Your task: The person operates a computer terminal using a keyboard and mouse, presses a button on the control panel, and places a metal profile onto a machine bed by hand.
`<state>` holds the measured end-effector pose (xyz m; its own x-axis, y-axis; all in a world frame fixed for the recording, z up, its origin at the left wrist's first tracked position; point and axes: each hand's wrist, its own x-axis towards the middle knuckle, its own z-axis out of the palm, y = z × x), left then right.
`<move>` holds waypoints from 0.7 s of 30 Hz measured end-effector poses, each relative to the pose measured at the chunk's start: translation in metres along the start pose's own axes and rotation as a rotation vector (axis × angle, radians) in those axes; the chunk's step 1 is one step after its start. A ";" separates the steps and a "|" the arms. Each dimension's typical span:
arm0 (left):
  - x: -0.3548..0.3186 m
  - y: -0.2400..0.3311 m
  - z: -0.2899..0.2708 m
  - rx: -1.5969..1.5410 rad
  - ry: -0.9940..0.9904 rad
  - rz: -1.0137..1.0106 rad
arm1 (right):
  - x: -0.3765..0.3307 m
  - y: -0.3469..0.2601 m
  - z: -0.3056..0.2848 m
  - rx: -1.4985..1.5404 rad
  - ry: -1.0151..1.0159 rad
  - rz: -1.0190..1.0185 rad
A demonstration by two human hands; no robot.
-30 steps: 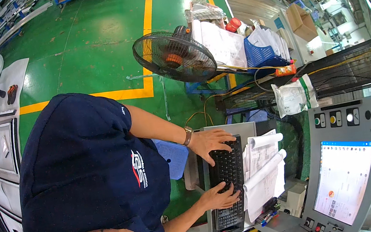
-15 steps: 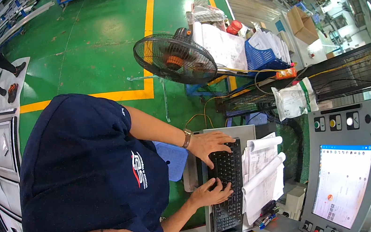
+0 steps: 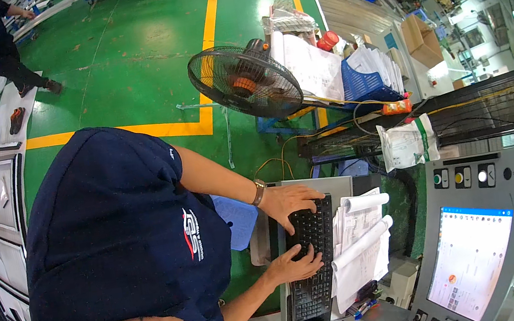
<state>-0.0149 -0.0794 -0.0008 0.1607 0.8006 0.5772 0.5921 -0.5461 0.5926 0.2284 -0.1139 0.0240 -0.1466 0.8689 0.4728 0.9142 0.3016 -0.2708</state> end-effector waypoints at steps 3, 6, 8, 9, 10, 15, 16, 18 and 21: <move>-0.003 -0.002 -0.001 -0.010 0.008 -0.010 | 0.001 -0.003 0.000 -0.021 -0.073 0.034; -0.001 -0.002 -0.002 -0.015 0.013 -0.007 | 0.009 -0.005 -0.004 -0.013 -0.082 0.027; 0.000 -0.002 -0.001 -0.015 0.012 -0.009 | 0.013 -0.007 -0.005 0.033 -0.093 0.031; 0.000 -0.002 -0.001 -0.013 0.013 -0.009 | 0.016 -0.009 -0.004 0.034 -0.093 0.029; 0.001 -0.002 0.000 -0.014 0.016 -0.001 | 0.019 -0.010 -0.004 0.049 -0.103 0.025; -0.004 -0.004 0.006 0.071 -0.012 0.026 | 0.023 -0.022 0.002 0.118 -0.118 0.019; -0.004 -0.003 0.006 0.081 -0.024 0.023 | 0.023 -0.025 0.004 0.041 -0.123 0.002; -0.006 -0.003 0.007 0.088 -0.036 0.023 | 0.021 -0.029 0.004 -0.039 -0.125 -0.013; -0.005 0.000 0.005 0.043 -0.028 0.007 | 0.016 -0.030 0.000 -0.035 -0.168 0.015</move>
<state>-0.0122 -0.0822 -0.0067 0.1866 0.8035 0.5653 0.6245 -0.5412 0.5632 0.1985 -0.1085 0.0395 -0.1913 0.9276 0.3209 0.9289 0.2767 -0.2461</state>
